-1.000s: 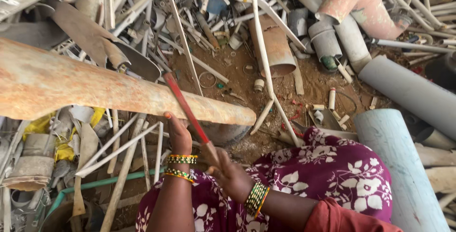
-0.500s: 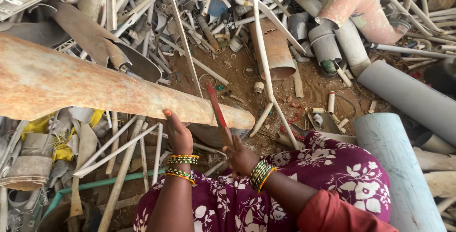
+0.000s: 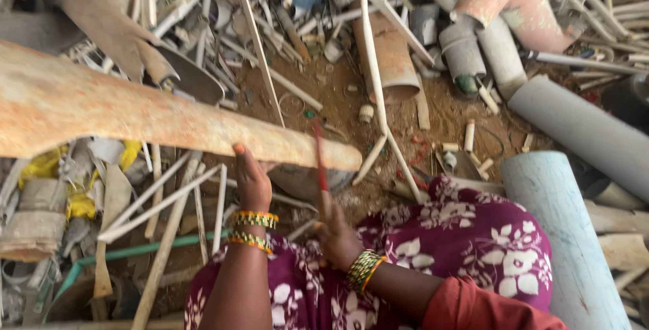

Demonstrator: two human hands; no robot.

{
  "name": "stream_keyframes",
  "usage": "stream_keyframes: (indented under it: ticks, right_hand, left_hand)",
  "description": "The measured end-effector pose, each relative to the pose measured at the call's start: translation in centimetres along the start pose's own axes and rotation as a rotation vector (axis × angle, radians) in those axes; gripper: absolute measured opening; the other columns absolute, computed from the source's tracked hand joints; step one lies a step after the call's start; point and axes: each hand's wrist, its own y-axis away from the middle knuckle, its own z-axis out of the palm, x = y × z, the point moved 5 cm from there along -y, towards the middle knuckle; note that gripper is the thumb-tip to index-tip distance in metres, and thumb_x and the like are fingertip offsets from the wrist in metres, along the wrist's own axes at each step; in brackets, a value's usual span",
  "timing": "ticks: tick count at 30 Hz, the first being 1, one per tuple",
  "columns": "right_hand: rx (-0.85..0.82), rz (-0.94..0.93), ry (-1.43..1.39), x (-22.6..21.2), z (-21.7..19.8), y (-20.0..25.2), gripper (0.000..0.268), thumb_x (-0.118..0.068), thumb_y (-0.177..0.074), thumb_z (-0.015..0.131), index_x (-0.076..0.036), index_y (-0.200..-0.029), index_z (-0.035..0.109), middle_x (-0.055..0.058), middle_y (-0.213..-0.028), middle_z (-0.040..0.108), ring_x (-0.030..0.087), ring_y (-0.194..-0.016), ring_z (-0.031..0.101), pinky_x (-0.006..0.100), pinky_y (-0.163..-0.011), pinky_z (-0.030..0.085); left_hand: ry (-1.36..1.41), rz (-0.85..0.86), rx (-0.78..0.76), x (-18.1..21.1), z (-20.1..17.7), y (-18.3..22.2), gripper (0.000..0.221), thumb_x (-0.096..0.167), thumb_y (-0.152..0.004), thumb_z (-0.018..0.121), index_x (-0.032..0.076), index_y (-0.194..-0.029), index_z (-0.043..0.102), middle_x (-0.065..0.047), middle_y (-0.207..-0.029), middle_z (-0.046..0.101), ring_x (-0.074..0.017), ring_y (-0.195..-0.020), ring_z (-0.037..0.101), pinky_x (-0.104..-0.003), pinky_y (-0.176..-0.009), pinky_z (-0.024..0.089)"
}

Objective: The person uses a saw to cut a large plastic pipe amidst a pile of scrap pipes, then uses the saw to smooth the edges of a smaller pipe connector.

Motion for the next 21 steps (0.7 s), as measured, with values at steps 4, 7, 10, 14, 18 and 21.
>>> stream_keyframes:
  ticks: [4,7,10,14,18,21]
  right_hand:
    - [-0.025,-0.252,0.050,-1.9,2.0,1.5,0.055,-0.018,-0.104,0.046,-0.007,-0.151,0.019,0.023,-0.100,0.067,0.013,-0.057,0.065,0.025,-0.044,0.062]
    - [-0.002,0.013,0.021,0.4,0.2,0.0,0.055,-0.015,-0.102,0.044,-0.008,-0.151,0.018,0.026,-0.100,0.066,0.020,-0.054,0.062,0.030,-0.043,0.060]
    - [0.068,-0.076,0.097,2.5,-0.3,-1.9,0.055,-0.004,-0.098,0.053,0.002,-0.142,0.022,0.025,-0.103,0.063,0.025,-0.062,0.068,0.032,-0.046,0.063]
    - [0.022,-0.499,0.269,2.6,3.1,0.3,0.063,-0.007,-0.101,0.060,0.008,-0.146,0.019,0.024,-0.090,0.070,0.025,-0.065,0.070,0.030,-0.048,0.057]
    - [-0.043,0.018,0.048,2.3,1.6,-1.1,0.063,-0.012,-0.095,0.055,-0.002,-0.146,0.019,0.015,-0.097,0.066,0.027,-0.062,0.073,0.035,-0.044,0.065]
    - [0.012,0.300,-0.199,2.7,0.2,-0.9,0.056,-0.023,-0.101,0.049,-0.005,-0.149,0.026,0.022,-0.085,0.070,0.028,-0.058,0.069,0.033,-0.042,0.058]
  left_hand:
    - [0.211,-0.169,-0.011,1.0,0.5,-0.3,0.102,0.073,-0.102,0.025,-0.012,-0.157,0.022,-0.037,-0.155,0.039,-0.0374,-0.125,0.067,-0.039,-0.098,0.063]
    - [0.214,-0.255,0.029,1.8,0.5,-0.4,0.106,0.074,-0.092,0.027,-0.009,-0.155,0.010,-0.032,-0.158,0.025,-0.0405,-0.117,0.067,-0.043,-0.088,0.064]
    - [0.158,-0.269,0.015,2.2,0.5,0.1,0.107,0.076,-0.091,0.025,-0.007,-0.157,0.011,-0.032,-0.157,0.029,-0.0401,-0.115,0.068,-0.043,-0.088,0.065]
    - [0.149,-0.279,-0.028,2.1,0.9,0.7,0.104,0.075,-0.094,0.026,-0.006,-0.159,0.012,-0.032,-0.156,0.036,-0.0395,-0.118,0.068,-0.043,-0.093,0.062]
    - [0.278,-0.253,-0.034,3.7,1.3,-0.1,0.102,0.073,-0.092,0.030,-0.005,-0.155,0.010,-0.030,-0.154,0.034,-0.0411,-0.119,0.065,-0.045,-0.094,0.061]
    - [0.259,-0.233,-0.048,4.0,1.6,-0.4,0.101,0.073,-0.094,0.029,-0.006,-0.156,0.013,-0.030,-0.153,0.037,-0.0414,-0.121,0.065,-0.045,-0.097,0.061]
